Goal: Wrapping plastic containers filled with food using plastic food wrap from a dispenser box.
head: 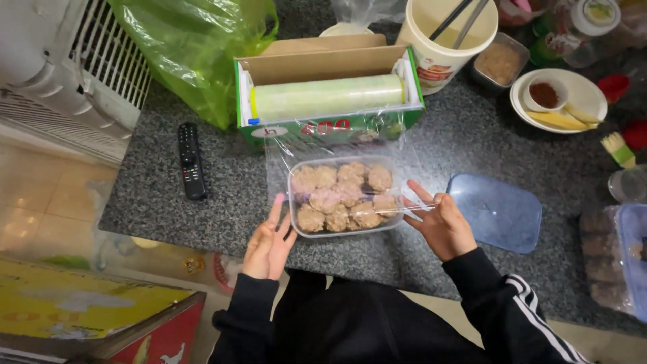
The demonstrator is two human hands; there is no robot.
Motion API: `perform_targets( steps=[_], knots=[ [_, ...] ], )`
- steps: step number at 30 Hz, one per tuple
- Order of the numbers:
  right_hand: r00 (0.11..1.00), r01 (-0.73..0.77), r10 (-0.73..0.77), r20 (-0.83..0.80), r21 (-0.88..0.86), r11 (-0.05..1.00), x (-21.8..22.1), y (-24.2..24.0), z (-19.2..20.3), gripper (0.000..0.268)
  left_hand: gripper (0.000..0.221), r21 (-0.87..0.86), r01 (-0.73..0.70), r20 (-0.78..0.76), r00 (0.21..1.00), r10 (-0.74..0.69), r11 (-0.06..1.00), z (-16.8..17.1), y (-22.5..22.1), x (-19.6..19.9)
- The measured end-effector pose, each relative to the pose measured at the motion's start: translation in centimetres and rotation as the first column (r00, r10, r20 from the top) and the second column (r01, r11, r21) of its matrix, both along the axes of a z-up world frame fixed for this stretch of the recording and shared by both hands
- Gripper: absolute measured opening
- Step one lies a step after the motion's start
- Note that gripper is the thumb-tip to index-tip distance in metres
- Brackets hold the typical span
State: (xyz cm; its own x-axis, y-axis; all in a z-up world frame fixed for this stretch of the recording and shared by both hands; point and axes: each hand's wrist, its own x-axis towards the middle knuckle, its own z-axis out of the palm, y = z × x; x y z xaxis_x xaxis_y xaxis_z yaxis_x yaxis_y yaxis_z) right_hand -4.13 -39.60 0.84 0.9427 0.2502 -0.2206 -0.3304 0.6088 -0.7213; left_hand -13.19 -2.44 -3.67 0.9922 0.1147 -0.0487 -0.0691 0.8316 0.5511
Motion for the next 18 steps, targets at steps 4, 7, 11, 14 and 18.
perform_targets(
  steps=[4, 7, 11, 14, 18],
  knots=[
    [1.000, -0.021, 0.022, 0.010, -0.100, 0.995, -0.5, -0.2, -0.7, 0.026, 0.021, 0.014, 0.014, 0.010, 1.000, -0.014, 1.000, 0.0, -0.2, -0.2],
    [0.998, -0.021, 0.028, 0.052, -0.120, 0.993, -1.1, 0.2, 0.2, 0.027, 0.022, 0.046, 0.062, -0.038, 0.997, -0.061, 0.997, 2.3, -0.8, -0.9],
    [0.998, -0.017, 0.025, 0.059, -0.126, 0.992, -2.1, -0.7, -0.1, 0.027, 0.023, 0.021, 0.085, -0.071, 0.994, -0.084, 0.996, 0.6, -0.9, -3.2],
    [1.000, -0.008, 0.005, -0.021, -0.134, 0.991, -2.3, -0.9, 0.8, 0.027, 0.020, -0.061, -0.059, -0.198, 0.979, 0.046, 0.996, -1.2, -1.0, -4.1],
    [1.000, 0.006, -0.005, 0.002, -0.263, 0.965, 0.2, -0.5, 5.6, 0.026, 0.039, 0.194, -0.057, -0.310, 0.944, 0.116, 0.979, 10.6, -1.0, -1.3]
  ],
)
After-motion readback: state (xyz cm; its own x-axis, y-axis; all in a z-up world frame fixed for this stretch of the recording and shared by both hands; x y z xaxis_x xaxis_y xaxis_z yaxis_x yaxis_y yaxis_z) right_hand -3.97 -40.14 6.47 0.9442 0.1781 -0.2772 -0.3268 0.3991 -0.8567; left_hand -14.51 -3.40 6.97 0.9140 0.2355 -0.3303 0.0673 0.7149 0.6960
